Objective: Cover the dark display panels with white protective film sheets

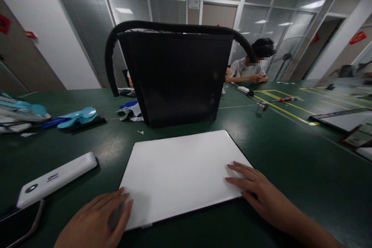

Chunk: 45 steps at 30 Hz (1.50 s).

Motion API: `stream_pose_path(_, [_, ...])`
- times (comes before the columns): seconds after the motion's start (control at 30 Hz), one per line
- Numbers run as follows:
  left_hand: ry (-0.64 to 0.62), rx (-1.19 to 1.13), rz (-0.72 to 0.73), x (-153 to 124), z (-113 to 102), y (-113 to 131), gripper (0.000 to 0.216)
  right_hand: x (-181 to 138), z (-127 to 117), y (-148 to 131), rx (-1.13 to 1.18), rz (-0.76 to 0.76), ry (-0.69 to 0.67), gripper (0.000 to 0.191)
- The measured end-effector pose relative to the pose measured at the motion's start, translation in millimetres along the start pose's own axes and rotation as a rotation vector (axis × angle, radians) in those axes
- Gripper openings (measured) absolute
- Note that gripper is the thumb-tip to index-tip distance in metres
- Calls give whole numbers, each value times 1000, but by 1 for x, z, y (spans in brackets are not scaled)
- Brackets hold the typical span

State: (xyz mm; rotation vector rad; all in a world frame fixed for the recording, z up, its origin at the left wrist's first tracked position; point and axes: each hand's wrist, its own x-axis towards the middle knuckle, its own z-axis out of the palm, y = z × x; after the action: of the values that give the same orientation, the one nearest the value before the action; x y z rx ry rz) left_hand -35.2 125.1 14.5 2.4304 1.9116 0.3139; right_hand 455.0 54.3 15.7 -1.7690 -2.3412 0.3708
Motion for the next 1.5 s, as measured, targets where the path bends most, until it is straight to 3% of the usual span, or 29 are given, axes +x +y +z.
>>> stream_pose_path(0.4, [-11, -9, -16, -1, -5, 2, 54, 4, 1, -6, -17, 65, -16, 57])
stream_pose_path(0.73, [15, 24, -36, -2, -4, 1, 50, 0, -3, -10, -26, 13, -4, 58])
stream_pose_path(1.4, [8, 32, -9, -3, -6, 2, 47, -2, -2, -8, -62, 19, 32, 62])
stream_pose_path(1.5, [8, 21, 49, -3, -8, 6, 47, -1, -2, -8, -81, 31, 29, 61])
